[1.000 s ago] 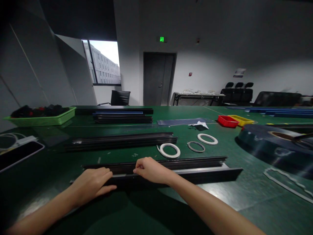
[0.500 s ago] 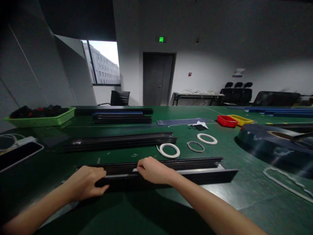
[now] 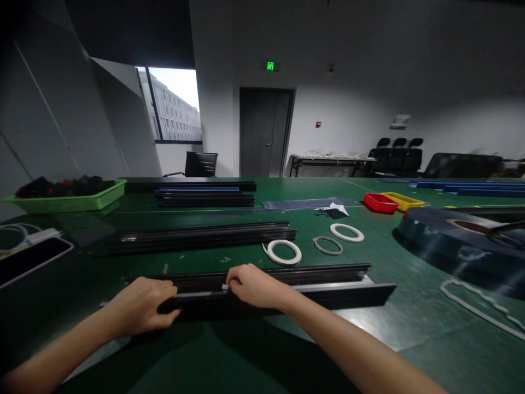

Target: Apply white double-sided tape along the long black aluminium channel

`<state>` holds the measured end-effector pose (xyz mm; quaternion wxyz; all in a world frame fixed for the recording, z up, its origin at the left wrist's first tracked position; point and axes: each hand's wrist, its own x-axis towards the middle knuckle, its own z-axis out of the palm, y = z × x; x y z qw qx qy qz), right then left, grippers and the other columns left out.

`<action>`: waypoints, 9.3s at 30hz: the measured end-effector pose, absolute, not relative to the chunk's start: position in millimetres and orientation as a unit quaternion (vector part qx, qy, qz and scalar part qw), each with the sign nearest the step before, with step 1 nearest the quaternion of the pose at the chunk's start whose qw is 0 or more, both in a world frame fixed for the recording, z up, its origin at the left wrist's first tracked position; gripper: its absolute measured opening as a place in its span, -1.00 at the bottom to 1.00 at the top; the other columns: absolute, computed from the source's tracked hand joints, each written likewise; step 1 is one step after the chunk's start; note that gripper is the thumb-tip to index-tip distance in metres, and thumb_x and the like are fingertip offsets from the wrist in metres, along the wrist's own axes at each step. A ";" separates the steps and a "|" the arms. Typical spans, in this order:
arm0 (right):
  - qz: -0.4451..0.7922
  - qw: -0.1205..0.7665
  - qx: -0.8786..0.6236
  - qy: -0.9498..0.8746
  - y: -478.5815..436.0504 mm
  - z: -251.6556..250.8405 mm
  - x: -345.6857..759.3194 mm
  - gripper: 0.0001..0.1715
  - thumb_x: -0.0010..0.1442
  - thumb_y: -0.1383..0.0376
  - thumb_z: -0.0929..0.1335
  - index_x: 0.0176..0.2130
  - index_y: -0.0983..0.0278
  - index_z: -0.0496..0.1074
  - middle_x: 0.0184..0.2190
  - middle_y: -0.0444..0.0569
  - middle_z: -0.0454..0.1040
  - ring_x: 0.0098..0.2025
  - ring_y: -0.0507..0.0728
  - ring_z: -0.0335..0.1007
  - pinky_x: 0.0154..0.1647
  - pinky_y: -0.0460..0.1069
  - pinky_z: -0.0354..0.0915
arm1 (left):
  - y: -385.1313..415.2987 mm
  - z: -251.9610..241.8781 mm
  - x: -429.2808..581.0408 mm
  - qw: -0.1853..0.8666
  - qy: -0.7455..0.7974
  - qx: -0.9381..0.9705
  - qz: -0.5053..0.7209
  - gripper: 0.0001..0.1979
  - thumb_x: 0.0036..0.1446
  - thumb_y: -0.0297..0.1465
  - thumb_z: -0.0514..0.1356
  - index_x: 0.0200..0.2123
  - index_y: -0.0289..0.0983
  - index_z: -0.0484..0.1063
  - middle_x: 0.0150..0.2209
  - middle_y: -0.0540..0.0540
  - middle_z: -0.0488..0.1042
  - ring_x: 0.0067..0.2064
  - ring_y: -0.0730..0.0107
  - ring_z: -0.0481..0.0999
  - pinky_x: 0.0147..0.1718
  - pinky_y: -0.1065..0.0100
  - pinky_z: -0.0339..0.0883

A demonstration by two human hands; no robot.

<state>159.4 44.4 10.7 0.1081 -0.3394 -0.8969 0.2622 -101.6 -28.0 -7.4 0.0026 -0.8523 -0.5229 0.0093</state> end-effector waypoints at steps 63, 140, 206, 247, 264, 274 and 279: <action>0.220 0.069 -0.350 -0.908 43.5 19.6 160.5 -0.67 0.19 0.16 0.21 -0.36 0.29 0.45 -0.43 -0.05 0.49 -0.41 0.05 0.34 -0.43 -0.11 0.11 | -30.2 -3.9 -95.5 -0.035 -0.563 -0.825 0.017 -0.56 0.12 -0.05 -0.07 -0.32 -0.23 0.44 -0.33 -0.12 0.52 -0.33 0.21 0.49 -0.34 0.26 0.29; 0.233 0.081 -0.316 -0.916 42.5 20.2 160.5 -0.65 0.22 0.22 0.18 -0.25 0.31 0.49 -0.31 0.00 0.52 -0.30 0.08 0.40 -0.29 -0.10 0.19 | -31.1 -3.0 -92.1 -0.042 -0.499 -0.866 0.006 -0.79 0.16 -0.23 0.00 -0.24 -0.20 0.31 -0.23 -0.08 0.48 -0.21 0.24 0.46 -0.26 0.29 0.28; 0.270 0.092 -0.319 -0.904 46.1 10.2 159.1 -0.71 0.22 0.23 0.17 -0.31 0.30 0.41 -0.37 -0.04 0.47 -0.36 0.06 0.34 -0.36 -0.10 0.17 | -27.0 -9.5 -102.1 -0.011 -0.512 -0.859 0.016 -0.80 0.08 -0.23 0.03 -0.31 -0.19 0.34 -0.29 -0.05 0.51 -0.29 0.24 0.49 -0.32 0.29 0.29; 0.222 0.066 -0.323 -0.918 40.7 20.2 158.9 -0.72 0.21 0.28 0.17 -0.34 0.31 0.42 -0.39 -0.02 0.49 -0.39 0.06 0.36 -0.39 -0.11 0.14 | -26.4 -17.5 -90.9 0.008 -0.470 -0.883 -0.007 -0.77 0.21 -0.20 -0.03 -0.21 -0.21 0.26 -0.26 -0.09 0.45 -0.22 0.26 0.45 -0.30 0.31 0.30; 0.241 0.059 -0.319 -0.915 41.5 19.9 159.2 -0.68 0.15 0.36 0.17 -0.24 0.31 0.46 -0.29 0.00 0.51 -0.30 0.08 0.39 -0.31 -0.10 0.19 | -27.0 -9.7 -101.4 0.003 -0.527 -0.850 0.024 -0.77 0.05 -0.20 0.05 -0.34 -0.21 0.36 -0.33 -0.08 0.52 -0.31 0.20 0.50 -0.35 0.28 0.29; 0.256 0.069 -0.327 -0.907 45.1 16.5 161.9 -0.65 0.22 0.14 0.18 -0.29 0.29 0.43 -0.36 -0.04 0.48 -0.36 0.06 0.35 -0.37 -0.09 0.16 | -28.3 -9.7 -100.3 0.006 -0.526 -0.850 0.020 -0.76 0.06 -0.20 0.04 -0.33 -0.21 0.37 -0.32 -0.08 0.52 -0.34 0.22 0.49 -0.37 0.29 0.27; 0.266 0.069 -0.324 -0.905 46.3 15.2 162.2 -0.62 0.23 0.12 0.17 -0.30 0.30 0.42 -0.38 -0.05 0.47 -0.38 0.05 0.34 -0.38 -0.10 0.15 | -28.3 -10.0 -101.0 -0.002 -0.528 -0.849 0.017 -0.77 0.07 -0.21 0.04 -0.31 -0.21 0.36 -0.32 -0.08 0.51 -0.34 0.25 0.49 -0.37 0.31 0.27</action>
